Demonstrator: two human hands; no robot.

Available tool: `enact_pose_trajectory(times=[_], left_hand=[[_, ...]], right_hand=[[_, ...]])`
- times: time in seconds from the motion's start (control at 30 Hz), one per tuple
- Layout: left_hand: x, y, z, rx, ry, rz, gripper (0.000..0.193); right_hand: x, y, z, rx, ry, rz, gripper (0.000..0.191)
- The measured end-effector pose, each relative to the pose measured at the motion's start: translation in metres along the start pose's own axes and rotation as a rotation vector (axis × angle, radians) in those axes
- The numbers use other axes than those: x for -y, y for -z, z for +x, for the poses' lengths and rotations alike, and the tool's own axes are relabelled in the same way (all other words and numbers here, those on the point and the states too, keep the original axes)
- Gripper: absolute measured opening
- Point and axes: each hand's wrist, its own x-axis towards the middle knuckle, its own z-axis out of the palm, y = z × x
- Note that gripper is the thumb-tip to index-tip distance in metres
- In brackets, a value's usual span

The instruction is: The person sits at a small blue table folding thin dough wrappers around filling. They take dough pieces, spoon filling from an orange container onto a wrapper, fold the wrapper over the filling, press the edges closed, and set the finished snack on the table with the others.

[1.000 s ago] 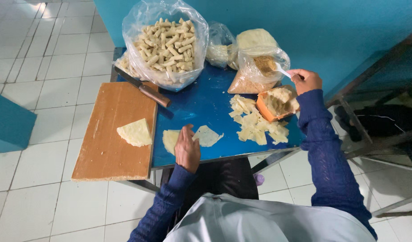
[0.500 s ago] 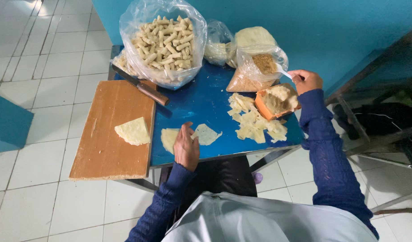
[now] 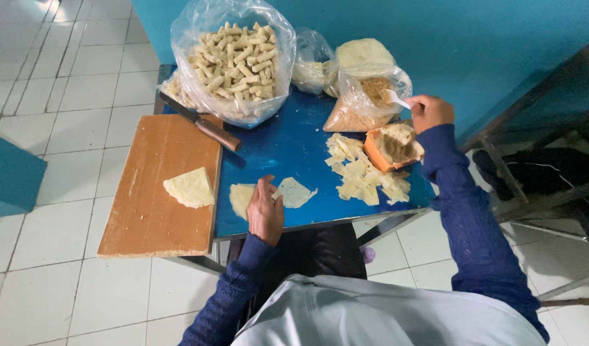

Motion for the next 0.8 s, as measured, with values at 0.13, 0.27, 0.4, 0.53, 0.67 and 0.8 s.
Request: enact_pose_trajectory(times=[0.13, 0.27, 0.4, 0.53, 0.67, 0.8], left_hand=[[-0.001, 0.001, 0.000, -0.005, -0.032, 0.011, 0.051], [-0.001, 0.000, -0.001, -0.006, -0.015, 0.001, 0.051], [0.000, 0.000, 0.000, -0.021, -0.018, -0.027, 0.051], [-0.002, 0.000, 0.000, -0.011, -0.007, -0.018, 0.052], [-0.002, 0.000, -0.001, -0.023, -0.013, -0.018, 0.052], [-0.001, 0.000, -0.001, -0.020, -0.034, -0.005, 0.051]], right_hand=[[0.010, -0.019, 0.016, -0.002, 0.106, -0.258, 0.012], [0.007, -0.019, 0.026, 0.128, 0.011, -0.086, 0.015], [-0.004, -0.006, 0.022, 0.173, -0.149, 0.045, 0.017], [-0.007, 0.001, 0.012, 0.089, -0.157, 0.196, 0.017], [-0.009, 0.003, 0.005, 0.039, -0.167, 0.191, 0.016], [-0.015, 0.000, 0.002, 0.013, -0.054, 0.221, 0.018]])
